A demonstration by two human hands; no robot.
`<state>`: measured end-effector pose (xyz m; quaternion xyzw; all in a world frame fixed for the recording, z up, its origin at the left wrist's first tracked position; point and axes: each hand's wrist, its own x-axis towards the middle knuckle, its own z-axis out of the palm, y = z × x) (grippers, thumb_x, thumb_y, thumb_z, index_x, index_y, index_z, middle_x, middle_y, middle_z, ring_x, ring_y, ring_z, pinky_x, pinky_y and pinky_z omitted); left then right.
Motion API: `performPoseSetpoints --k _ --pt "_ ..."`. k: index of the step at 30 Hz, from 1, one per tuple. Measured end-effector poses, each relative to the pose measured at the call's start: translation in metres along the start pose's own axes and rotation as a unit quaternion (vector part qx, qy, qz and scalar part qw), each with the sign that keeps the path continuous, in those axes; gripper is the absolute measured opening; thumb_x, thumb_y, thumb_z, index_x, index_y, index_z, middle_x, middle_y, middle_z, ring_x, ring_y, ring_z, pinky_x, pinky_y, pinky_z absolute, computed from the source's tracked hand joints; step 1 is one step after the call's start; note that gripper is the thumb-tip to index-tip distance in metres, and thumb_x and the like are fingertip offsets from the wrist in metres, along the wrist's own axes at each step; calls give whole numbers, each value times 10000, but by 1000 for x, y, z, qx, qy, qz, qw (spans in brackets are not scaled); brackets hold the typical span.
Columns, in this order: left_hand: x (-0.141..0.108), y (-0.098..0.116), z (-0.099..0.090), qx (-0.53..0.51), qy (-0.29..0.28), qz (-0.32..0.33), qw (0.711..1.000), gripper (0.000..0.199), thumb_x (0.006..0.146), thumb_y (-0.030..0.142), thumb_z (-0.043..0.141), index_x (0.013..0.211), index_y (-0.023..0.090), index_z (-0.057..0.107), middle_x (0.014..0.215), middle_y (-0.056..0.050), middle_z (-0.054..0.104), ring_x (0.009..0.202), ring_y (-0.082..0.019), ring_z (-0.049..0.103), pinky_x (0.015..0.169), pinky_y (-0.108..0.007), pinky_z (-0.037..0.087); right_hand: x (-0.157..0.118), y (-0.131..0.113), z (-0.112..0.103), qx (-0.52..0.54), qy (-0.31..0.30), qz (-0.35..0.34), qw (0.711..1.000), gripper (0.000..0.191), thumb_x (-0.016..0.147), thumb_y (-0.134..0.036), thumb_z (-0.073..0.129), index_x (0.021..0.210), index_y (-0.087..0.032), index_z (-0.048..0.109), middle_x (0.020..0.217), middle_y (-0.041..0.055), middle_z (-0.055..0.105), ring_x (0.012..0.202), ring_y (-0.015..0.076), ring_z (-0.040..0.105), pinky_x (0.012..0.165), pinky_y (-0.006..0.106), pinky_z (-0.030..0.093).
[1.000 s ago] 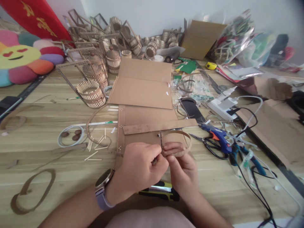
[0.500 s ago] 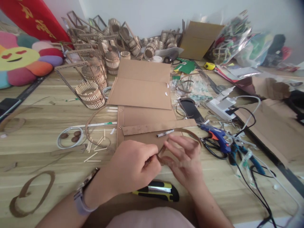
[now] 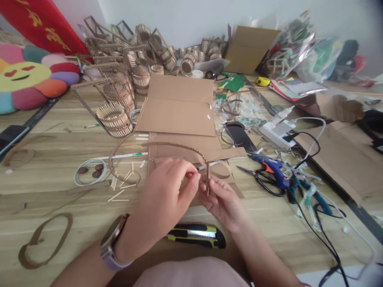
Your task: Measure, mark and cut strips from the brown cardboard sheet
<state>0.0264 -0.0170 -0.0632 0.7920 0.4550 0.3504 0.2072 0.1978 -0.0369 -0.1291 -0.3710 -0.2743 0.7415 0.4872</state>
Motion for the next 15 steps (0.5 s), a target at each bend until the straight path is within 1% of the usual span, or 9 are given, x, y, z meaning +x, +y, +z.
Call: performPoseSetpoints --k 1,2,3,4,5,7,10,13,15 --pt "1 -1 3 -71 -66 -61 993 140 934 220 515 840 188 613 766 2 668 700 -142 593 665 -256 469 0 -1 -1 21 3 5 1000 328 697 -441 825 712 -179 627 658 -35 544 471 42 298 449 190 321" --pt "2 -3 7 -145 -126 -121 974 128 916 242 534 839 186 620 754 12 667 671 -131 589 630 -242 461 1 -2 -3 37 8 8 999 320 677 -428 842 716 -182 641 668 -30 556 494 52 346 469 191 351" --pt "4 -5 11 -218 -171 -173 945 109 890 258 562 847 183 628 757 16 670 665 -126 591 618 -235 458 1 -3 -3 50 15 11 999 312 657 -416 859 730 -188 658 677 -25 569 529 67 404 500 198 390" --pt "5 -7 17 -287 -198 -216 912 99 857 268 594 852 177 632 760 17 669 671 -124 595 624 -234 461 1 -3 -4 59 19 12 998 309 641 -407 871 745 -193 674 686 -21 582 568 83 456 533 208 425" --pt "5 -9 22 -349 -205 -248 880 104 821 270 627 846 169 631 749 20 660 672 -122 593 633 -237 462 1 -3 -4 64 19 13 998 307 635 -406 874 759 -197 686 692 -18 592 599 97 493 560 222 451" --pt "6 -11 32 -448 -191 -293 822 145 749 268 693 790 155 613 714 32 629 641 -106 569 647 -244 463 1 -2 -4 58 8 10 998 297 658 -417 857 791 -199 703 678 -17 593 604 113 520 573 246 476" --pt "6 -14 41 -541 -172 -337 751 225 651 252 783 716 141 599 691 37 611 595 -84 534 650 -254 456 1 -1 -4 25 9 -15 1000 297 709 -440 814 857 -201 716 656 -20 574 581 121 516 547 261 480" --pt "7 -16 44 -585 -172 -369 701 260 601 234 832 749 124 648 687 20 625 615 -92 542 660 -263 448 1 1 -5 -38 54 -71 995 288 732 -445 795 870 -205 718 685 -11 602 592 121 520 564 270 492" --pt "7 -17 44 -596 -179 -376 687 283 600 232 841 813 118 694 691 15 626 633 -94 539 669 -264 441 2 1 -7 -110 93 -121 982 277 746 -446 783 880 -212 719 726 0 647 611 125 545 591 273 504"
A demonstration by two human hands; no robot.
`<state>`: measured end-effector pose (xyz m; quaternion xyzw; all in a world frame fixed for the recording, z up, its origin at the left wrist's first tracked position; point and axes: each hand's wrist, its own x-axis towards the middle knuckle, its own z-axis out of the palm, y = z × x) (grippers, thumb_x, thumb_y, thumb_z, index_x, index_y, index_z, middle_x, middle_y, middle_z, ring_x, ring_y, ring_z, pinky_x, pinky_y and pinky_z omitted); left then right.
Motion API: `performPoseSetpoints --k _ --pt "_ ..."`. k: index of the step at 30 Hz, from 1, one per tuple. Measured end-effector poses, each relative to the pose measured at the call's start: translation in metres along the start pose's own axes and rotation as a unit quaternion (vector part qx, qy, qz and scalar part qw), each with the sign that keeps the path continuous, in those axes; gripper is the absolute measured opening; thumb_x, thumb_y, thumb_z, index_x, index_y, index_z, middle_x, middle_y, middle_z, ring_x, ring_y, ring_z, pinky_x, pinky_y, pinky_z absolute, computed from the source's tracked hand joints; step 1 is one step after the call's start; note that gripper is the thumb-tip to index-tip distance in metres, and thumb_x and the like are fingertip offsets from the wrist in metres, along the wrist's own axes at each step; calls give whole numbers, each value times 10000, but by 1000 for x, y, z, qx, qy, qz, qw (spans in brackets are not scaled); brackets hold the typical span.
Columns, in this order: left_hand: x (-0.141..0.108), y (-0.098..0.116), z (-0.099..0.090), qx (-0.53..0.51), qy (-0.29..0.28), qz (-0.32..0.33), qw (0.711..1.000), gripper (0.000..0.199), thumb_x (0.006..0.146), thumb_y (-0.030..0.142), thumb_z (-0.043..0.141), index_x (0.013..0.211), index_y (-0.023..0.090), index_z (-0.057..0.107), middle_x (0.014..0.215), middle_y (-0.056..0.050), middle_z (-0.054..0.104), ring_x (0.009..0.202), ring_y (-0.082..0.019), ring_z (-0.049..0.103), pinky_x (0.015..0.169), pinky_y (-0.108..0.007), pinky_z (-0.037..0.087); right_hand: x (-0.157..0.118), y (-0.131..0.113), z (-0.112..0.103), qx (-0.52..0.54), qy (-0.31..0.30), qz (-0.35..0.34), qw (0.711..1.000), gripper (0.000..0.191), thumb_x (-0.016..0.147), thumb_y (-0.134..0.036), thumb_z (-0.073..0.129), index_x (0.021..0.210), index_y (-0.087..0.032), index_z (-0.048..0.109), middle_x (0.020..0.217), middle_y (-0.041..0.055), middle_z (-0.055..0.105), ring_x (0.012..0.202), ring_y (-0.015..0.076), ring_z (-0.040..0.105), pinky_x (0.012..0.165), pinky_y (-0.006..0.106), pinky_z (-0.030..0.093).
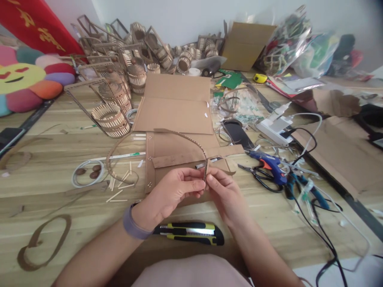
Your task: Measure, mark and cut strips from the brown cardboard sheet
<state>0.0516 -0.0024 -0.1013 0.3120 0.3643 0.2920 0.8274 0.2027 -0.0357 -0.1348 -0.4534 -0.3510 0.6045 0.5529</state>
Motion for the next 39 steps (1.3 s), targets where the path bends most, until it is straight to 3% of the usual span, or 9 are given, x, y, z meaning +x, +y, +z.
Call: performPoseSetpoints --k 4,7,9,11,16,31,39 --pt "0 1 -2 0 -25 -2 1000 226 625 236 828 786 124 717 669 22 605 634 -85 521 675 -257 435 -2 0 -4 -168 54 -105 979 250 788 -434 747 922 -226 717 764 12 691 648 144 604 613 282 520" --pt "0 2 -5 -9 -27 -2 1000 213 627 229 826 778 123 718 689 15 619 640 -82 533 666 -240 443 -6 -4 -4 -290 95 -205 930 109 831 -335 715 867 -232 710 789 17 685 702 155 619 631 286 510" --pt "0 4 -7 -18 -15 -3 1000 224 620 227 833 777 121 713 713 11 633 634 -78 544 655 -229 451 -10 -9 -2 -346 90 -278 892 27 860 -244 675 849 -241 700 796 15 679 750 158 629 656 286 509" --pt "0 5 -9 -21 -1 -2 1000 238 614 232 839 771 119 700 729 5 648 633 -78 561 657 -225 463 -12 -12 1 -384 61 -336 858 99 870 -169 638 864 -249 696 806 13 683 769 156 643 667 284 518" --pt "0 6 -10 -16 17 0 1000 259 600 257 846 748 118 686 718 3 657 657 -92 593 704 -243 491 -15 -14 3 -456 53 -378 804 149 854 -140 623 900 -259 701 841 18 704 755 162 668 657 298 532" --pt "0 7 -8 -5 32 11 999 262 608 249 839 750 117 662 695 21 646 645 -89 604 687 -235 476 -16 -16 1 -463 38 -362 808 121 866 -133 621 869 -244 667 808 4 690 735 148 661 651 289 514" --pt "0 4 -8 4 32 31 999 242 626 256 822 743 123 657 704 18 642 673 -101 610 734 -260 482 -15 -17 2 -447 38 -340 827 113 862 -149 620 843 -246 675 788 7 691 746 163 668 645 296 514"
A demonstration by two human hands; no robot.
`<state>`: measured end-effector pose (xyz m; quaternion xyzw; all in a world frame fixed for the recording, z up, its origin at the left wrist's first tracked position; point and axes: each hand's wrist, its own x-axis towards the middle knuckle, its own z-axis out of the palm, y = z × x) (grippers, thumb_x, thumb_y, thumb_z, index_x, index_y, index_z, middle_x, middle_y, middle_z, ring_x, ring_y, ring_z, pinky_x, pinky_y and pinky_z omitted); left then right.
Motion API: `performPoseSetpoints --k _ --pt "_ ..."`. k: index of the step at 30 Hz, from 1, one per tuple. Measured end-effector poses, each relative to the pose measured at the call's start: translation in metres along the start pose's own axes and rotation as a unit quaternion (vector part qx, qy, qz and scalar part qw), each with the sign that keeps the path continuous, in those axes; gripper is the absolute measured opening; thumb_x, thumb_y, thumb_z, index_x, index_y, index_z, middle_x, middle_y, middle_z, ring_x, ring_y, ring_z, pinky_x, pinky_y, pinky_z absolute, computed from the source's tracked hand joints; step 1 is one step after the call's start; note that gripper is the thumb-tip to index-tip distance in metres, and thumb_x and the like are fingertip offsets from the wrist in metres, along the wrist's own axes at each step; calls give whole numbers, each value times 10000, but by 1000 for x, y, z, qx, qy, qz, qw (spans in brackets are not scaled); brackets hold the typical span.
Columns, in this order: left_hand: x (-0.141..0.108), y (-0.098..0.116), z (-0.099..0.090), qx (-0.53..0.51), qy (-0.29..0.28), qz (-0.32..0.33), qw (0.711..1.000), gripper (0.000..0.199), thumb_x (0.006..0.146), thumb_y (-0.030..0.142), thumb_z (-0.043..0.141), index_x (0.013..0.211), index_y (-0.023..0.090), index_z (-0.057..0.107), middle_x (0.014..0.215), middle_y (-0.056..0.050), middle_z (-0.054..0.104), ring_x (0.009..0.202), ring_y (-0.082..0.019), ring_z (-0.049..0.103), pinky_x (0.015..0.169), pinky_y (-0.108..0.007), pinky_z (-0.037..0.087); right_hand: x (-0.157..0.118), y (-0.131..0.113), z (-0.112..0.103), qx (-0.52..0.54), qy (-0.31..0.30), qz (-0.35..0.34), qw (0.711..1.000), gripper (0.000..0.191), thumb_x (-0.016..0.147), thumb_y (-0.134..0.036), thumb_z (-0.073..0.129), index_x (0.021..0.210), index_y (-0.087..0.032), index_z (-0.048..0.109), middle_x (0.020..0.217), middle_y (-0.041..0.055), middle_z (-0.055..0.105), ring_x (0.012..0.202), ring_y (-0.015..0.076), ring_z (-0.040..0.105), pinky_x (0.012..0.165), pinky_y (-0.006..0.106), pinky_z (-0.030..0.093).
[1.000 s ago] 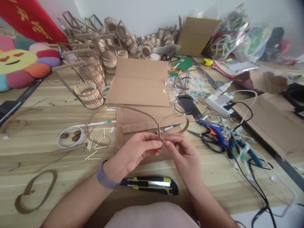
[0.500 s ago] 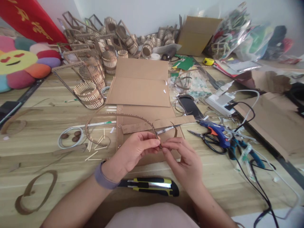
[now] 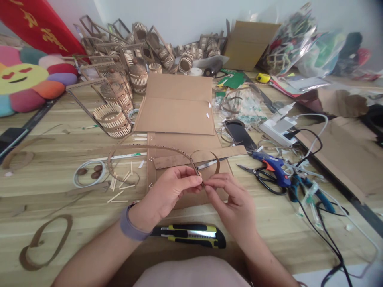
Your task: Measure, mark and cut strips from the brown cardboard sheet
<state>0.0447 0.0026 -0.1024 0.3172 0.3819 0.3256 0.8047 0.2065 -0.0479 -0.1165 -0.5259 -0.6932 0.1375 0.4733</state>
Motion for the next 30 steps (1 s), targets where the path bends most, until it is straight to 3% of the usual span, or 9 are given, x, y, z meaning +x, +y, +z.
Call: performPoseSetpoints --k 7,19,30 --pt "0 -1 -1 -6 5 -1 1000 245 612 253 838 735 120 673 690 16 650 643 -93 606 668 -228 478 1 -1 -1 35 -16 27 999 131 868 -138 604 828 -240 676 799 12 686 758 154 659 662 276 519" --pt "-2 0 2 -8 2 -3 1000 245 611 253 828 731 121 660 680 18 647 635 -93 602 668 -233 476 0 -1 0 -3 5 -7 1000 128 862 -128 606 825 -239 657 788 3 683 745 149 652 666 281 497" --pt "-6 2 5 152 55 58 985 159 674 270 729 752 163 640 695 32 645 683 -111 596 703 -245 473 1 3 -2 139 -60 139 979 135 843 -197 618 730 -229 684 710 -2 682 696 147 640 655 269 502"
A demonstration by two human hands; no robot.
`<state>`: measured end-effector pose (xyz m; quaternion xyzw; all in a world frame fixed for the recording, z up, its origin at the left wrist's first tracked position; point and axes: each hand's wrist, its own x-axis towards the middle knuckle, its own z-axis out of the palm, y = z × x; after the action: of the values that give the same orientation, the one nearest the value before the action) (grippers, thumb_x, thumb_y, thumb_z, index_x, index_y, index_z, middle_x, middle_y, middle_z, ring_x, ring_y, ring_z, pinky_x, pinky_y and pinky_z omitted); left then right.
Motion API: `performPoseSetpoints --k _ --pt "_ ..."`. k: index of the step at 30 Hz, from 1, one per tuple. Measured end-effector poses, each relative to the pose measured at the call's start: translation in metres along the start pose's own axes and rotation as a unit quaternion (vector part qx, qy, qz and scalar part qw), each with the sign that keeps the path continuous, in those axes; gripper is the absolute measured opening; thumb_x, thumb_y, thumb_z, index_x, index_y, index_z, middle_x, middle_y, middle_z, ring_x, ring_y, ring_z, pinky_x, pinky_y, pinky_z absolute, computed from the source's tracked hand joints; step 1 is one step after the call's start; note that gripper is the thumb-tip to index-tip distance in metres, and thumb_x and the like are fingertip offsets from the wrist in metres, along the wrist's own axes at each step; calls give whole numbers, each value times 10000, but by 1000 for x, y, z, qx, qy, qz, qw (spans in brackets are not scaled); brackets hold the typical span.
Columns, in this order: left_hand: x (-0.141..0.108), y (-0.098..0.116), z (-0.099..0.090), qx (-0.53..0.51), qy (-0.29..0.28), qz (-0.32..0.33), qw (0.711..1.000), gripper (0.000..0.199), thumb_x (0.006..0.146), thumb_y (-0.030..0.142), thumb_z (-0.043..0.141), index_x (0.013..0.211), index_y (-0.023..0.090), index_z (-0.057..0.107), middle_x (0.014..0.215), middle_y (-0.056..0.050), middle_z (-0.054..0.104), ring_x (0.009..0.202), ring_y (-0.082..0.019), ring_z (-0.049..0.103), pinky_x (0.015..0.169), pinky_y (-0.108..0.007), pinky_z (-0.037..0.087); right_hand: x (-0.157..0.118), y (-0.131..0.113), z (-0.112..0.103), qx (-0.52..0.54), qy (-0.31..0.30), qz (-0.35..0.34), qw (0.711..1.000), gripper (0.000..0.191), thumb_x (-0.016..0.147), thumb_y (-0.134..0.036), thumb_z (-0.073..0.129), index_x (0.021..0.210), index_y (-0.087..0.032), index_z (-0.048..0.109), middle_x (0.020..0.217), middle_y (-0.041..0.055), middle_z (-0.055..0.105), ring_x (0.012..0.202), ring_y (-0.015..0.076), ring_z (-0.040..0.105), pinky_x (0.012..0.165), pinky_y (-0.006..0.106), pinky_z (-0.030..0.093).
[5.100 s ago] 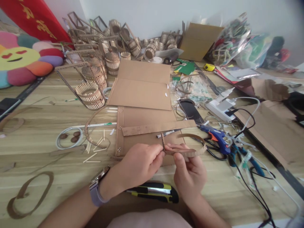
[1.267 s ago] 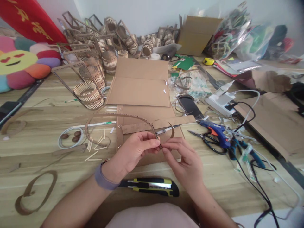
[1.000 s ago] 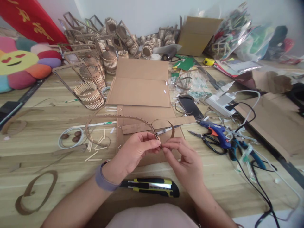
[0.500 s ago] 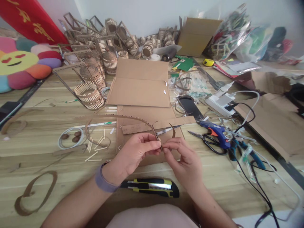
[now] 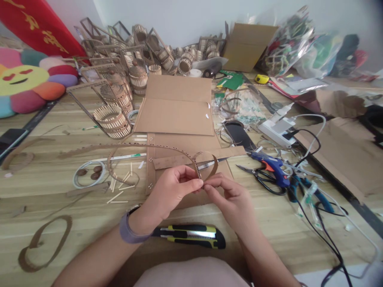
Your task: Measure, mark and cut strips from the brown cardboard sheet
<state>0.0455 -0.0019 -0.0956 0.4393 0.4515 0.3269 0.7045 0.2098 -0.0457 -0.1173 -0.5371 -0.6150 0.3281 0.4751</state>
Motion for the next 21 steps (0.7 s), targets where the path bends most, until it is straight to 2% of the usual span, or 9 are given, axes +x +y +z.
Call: performPoseSetpoints --k 6,12,21 --pt "0 -5 0 109 30 21 993 154 722 308 695 796 180 652 788 7 687 760 -147 624 717 -259 480 1 1 -2 3 -15 51 999 129 817 -246 632 707 -228 697 690 -3 674 668 148 625 648 271 482" --pt "0 -5 0 135 31 35 990 107 731 277 672 786 187 657 771 9 709 738 -150 652 688 -248 503 4 4 -1 -24 -33 79 996 149 805 -282 621 687 -219 686 658 -9 644 638 143 599 627 262 467" --pt "1 -7 -1 161 33 15 986 117 728 264 661 802 175 676 795 -14 730 765 -176 672 702 -269 509 3 1 0 -94 -41 28 994 168 817 -231 572 655 -220 614 623 -19 599 589 130 576 574 240 449"
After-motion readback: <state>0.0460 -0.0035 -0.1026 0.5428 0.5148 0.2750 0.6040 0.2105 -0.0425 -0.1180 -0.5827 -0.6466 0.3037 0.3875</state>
